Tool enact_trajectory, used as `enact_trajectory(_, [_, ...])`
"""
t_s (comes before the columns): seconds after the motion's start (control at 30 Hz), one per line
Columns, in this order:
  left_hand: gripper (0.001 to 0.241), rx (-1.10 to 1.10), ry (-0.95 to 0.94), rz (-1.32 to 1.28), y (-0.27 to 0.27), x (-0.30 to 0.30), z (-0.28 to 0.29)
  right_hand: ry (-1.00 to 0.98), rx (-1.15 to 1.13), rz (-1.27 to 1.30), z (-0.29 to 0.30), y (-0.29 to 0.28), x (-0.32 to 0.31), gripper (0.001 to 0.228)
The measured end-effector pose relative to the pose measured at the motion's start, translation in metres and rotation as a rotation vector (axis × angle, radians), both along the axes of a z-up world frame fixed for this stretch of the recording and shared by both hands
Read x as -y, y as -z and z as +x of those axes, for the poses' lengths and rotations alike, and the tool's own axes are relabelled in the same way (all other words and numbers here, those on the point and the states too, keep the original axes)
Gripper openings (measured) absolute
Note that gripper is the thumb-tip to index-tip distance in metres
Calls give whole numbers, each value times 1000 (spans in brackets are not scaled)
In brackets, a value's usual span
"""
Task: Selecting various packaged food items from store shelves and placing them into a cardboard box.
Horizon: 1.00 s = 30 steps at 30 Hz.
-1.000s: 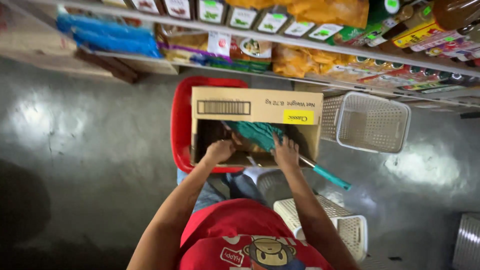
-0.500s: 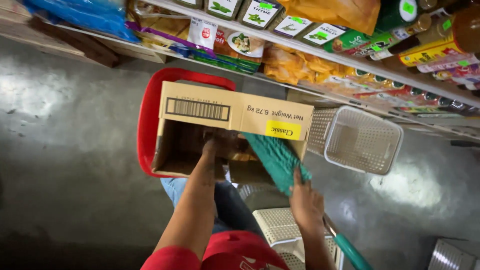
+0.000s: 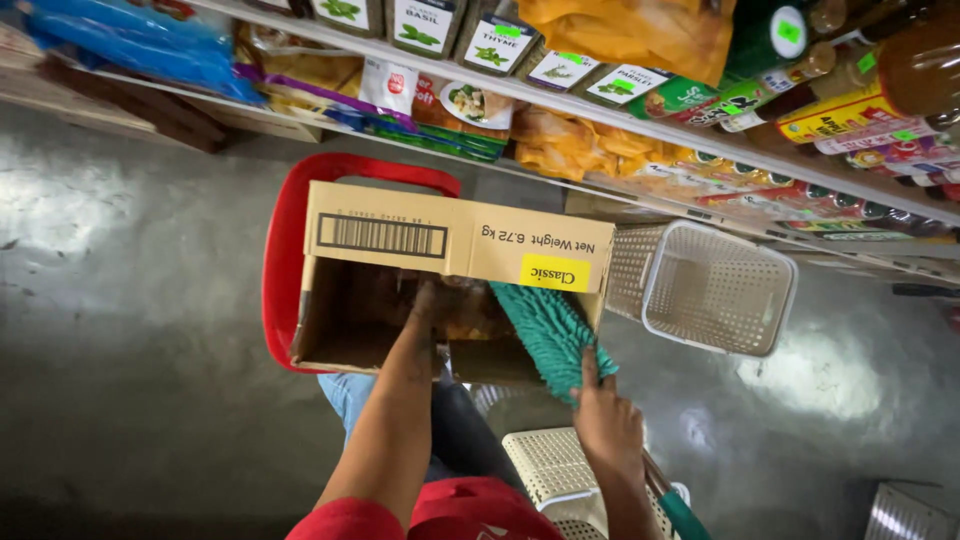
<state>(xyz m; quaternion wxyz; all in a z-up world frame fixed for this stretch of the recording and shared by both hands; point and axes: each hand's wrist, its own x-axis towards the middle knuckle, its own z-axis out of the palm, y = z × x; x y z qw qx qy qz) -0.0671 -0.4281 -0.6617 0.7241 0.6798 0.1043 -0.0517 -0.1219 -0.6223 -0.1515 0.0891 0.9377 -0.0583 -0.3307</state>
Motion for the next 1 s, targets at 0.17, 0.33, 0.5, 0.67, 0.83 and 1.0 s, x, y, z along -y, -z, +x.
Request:
enact_trajectory(0.17, [30, -474, -74, -143, -59, 4, 23, 16, 118, 63, -1, -8, 25, 66])
enact_trajectory(0.33, [33, -350, -55, -481, -208, -56, -9, 4, 127, 87, 1, -43, 64, 67])
enact_trajectory(0.5, [39, -502, 299, 337, -315, -129, -54, -82, 23, 602, 2, -28, 179, 67])
enact_trajectory(0.67, [35, -269, 246, -70, -473, -198, -80, 144, -48, 781, 9, -72, 234, 58])
enact_trajectory(0.83, [50, -88, 99, -300, -548, -247, -80, 432, 70, 822, -11, -50, 248, 69])
enact_trajectory(1.0, [52, 67, 68, -656, -616, -234, -38, 611, 418, 1321, -19, 2, 151, 28])
